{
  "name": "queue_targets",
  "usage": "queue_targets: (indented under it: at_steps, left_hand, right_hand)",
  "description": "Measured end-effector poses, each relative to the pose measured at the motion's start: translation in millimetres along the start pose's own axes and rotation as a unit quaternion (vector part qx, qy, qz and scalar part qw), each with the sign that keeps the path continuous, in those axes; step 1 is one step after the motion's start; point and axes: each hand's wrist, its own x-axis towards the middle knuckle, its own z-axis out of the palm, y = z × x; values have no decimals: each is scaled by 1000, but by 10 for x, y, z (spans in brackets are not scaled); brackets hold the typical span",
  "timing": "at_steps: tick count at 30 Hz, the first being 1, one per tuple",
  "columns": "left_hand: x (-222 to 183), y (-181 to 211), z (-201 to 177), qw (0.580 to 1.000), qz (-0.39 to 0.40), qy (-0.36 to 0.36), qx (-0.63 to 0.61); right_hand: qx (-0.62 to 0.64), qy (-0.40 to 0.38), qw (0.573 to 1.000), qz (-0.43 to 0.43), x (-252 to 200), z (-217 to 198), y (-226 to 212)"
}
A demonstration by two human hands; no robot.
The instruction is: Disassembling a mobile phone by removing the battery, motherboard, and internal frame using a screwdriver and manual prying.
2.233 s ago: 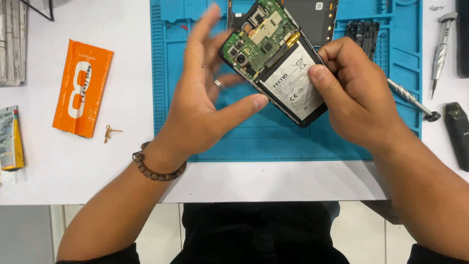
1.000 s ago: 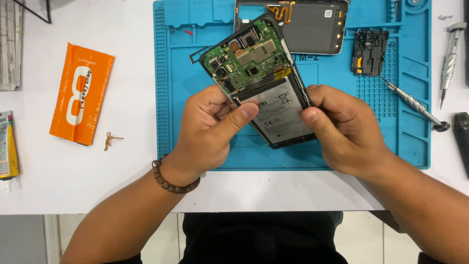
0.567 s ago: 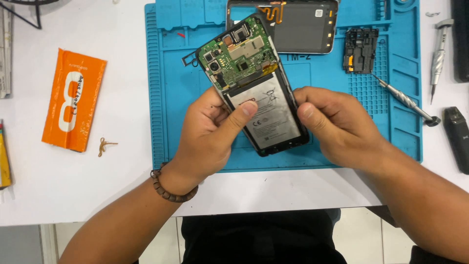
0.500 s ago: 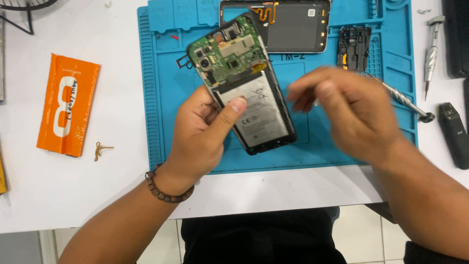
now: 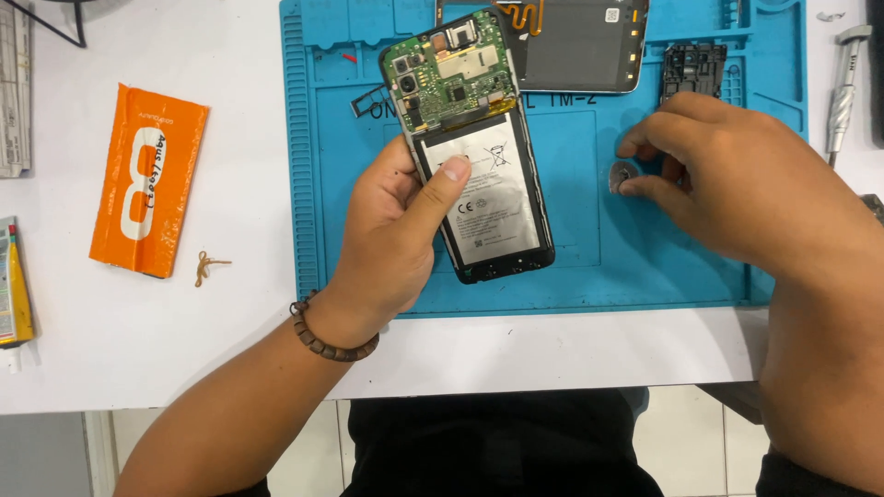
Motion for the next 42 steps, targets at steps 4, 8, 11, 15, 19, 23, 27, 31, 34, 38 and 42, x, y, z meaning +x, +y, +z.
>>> queue_targets:
  at_steps: [4,8,11,15,19,23,27,31,34,38,42]
  left_hand:
    - [-16,29,-2,999,1,-15,35]
    - [-27,-3,7,999,-5,-19,33]
    - [-37,-11,7,999,-8,-26,28]
    - [-40,-33,-4,999,7,-40,28]
    - [-64,-32,12,999,8,-48,21]
    - [-90,-62,42,998,11,-62,28]
    - [-118,-56,92,998,16,-57,34]
    - [-147,-16,114,997,17,-54,52]
    - [-166,4,134,997,15,-61,53]
    - [-175,20,154,997,1,-67,37]
    - [-181,48,168,996,3,-80,42]
  right_hand:
    - [-5,-9,1000,-12,29,5,26]
    - [14,-30,999,2,29,-46,-50]
    - [5,-36,999,1,33,-23,-25]
    - [-21,-57,997,36,36,-44,-36]
    - [57,-14,998,20,-66,-101,-193]
    - [406,159,898,-51,-178,-49,-581]
    - [440,216,865,-106,-153,51,-704]
    - [441,232,864,-68,-158,106,-690]
    - [427,241,869,-64,-166,135,-676]
    - [416,258,869,-70,-164,165,-685]
    - [349,288,890,-60,-171,236,-660]
